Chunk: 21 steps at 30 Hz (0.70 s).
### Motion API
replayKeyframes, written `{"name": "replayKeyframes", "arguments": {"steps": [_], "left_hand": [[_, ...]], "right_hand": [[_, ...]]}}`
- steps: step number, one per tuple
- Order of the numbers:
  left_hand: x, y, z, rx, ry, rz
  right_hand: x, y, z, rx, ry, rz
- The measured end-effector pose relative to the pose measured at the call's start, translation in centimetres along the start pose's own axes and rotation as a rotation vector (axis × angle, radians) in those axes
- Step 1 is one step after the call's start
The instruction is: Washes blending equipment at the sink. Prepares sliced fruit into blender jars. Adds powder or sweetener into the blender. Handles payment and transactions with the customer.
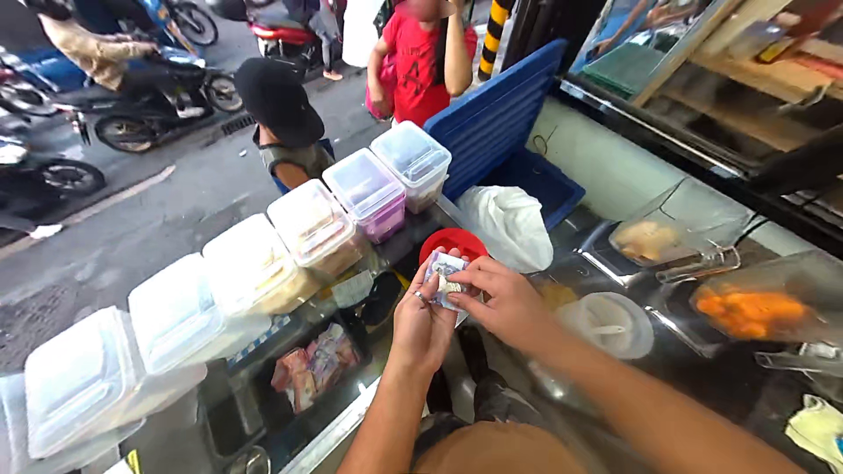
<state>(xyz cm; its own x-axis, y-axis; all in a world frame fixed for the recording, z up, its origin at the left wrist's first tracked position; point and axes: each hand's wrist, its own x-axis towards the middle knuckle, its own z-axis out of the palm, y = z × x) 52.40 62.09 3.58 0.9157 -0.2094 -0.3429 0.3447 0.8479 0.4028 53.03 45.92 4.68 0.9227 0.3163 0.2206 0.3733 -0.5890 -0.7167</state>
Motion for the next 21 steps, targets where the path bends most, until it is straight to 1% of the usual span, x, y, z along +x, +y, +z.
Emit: {"name": "replayKeyframes", "arguments": {"steps": [2,4,5,6,7,9,11,13,16,18,21], "left_hand": [[1.2,-0.1,0.5,0.004,-0.01,0.004],[3.2,0.0,1.3,-0.011,-0.018,0.017],[3.9,-0.1,1.8,-0.026,0.004,0.025],[4.6,0.1,2.5,-0.038,0.038,0.04],[5.3,0.4,3.4,-0.033,0.077,0.058],[6.8,1.4,5.0,-0.008,0.103,0.091],[8.0,1.9,6.2,0.014,0.102,0.105],[8.9,1.9,6.5,0.023,0.115,0.128],[9.4,1.7,5.4,0.08,0.21,0.178],[9.4,1.8,4.5,0.127,0.292,0.195],[9.1,2.0,3.2,0.188,0.355,0.245]], "right_hand": [[1.3,0.5,-0.6,-0.002,-0.042,0.057],[3.6,0.9,-2.3,0.008,-0.142,0.121],[4.7,1.2,-3.3,0.042,-0.209,0.158],[6.1,1.5,-4.4,0.114,-0.24,0.174],[7.8,1.8,-5.6,0.22,-0.225,0.175],[12.7,3.0,-8.5,0.44,-0.127,0.168],[19.2,5.9,-11.0,0.607,-0.01,0.214],[25.7,9.5,-12.7,0.789,0.035,0.292],[33.2,12.6,-14.3,1.042,0.094,0.408],[37.0,14.7,-15.4,1.035,0.129,0.434],[42.6,18.6,-16.5,0.814,0.158,0.413]]}}
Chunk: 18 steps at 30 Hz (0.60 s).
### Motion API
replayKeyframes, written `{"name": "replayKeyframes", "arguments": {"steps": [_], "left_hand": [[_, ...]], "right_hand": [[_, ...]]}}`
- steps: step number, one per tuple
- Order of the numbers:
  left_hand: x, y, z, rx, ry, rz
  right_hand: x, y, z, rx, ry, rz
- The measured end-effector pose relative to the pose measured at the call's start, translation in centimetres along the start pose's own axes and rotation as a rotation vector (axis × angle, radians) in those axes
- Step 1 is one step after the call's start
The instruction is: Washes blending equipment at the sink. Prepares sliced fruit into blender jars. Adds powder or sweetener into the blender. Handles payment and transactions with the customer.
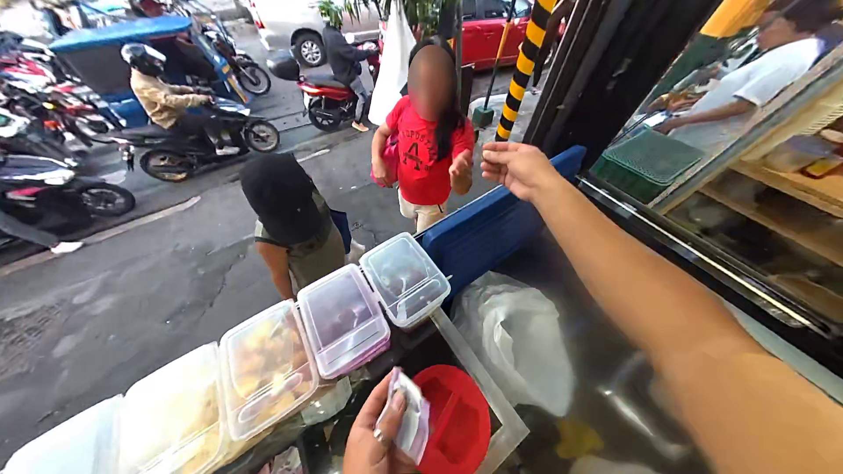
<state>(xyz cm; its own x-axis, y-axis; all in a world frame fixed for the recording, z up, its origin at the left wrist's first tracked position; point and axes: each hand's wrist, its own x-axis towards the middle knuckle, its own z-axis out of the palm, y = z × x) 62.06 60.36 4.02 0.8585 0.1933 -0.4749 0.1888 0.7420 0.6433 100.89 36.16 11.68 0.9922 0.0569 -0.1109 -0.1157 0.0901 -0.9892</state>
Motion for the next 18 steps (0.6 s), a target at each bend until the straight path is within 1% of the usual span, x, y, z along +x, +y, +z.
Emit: {"name": "replayKeyframes", "arguments": {"steps": [2,4,6,8,12,15,17,18], "left_hand": [[0.1,-0.2,-0.5,0.026,0.025,0.043],[0.2,-0.5,-0.9,0.013,0.03,0.069],[0.4,-1.0,-1.2,0.006,0.028,0.089],[0.5,-1.3,-1.3,0.019,0.035,0.105],[0.7,-1.1,-1.0,0.056,0.122,0.126],[1.0,-0.7,-0.4,0.12,0.207,0.131],[0.2,-0.1,-1.4,0.166,0.226,0.132],[-0.5,0.3,-2.7,0.182,0.25,0.119]], "right_hand": [[4.3,0.0,-0.6,-0.166,0.001,-0.027],[7.7,0.3,-0.8,-0.41,-0.001,-0.029],[10.4,1.0,-1.0,-0.699,-0.013,-0.019],[12.1,2.2,-1.3,-0.883,-0.074,-0.015],[13.7,4.7,-1.4,-1.066,-0.215,0.012],[13.8,5.4,-3.1,-1.161,-0.264,-0.085],[13.4,5.3,-3.4,-1.131,-0.31,-0.103],[12.7,5.7,-2.2,-1.124,-0.332,-0.037]]}}
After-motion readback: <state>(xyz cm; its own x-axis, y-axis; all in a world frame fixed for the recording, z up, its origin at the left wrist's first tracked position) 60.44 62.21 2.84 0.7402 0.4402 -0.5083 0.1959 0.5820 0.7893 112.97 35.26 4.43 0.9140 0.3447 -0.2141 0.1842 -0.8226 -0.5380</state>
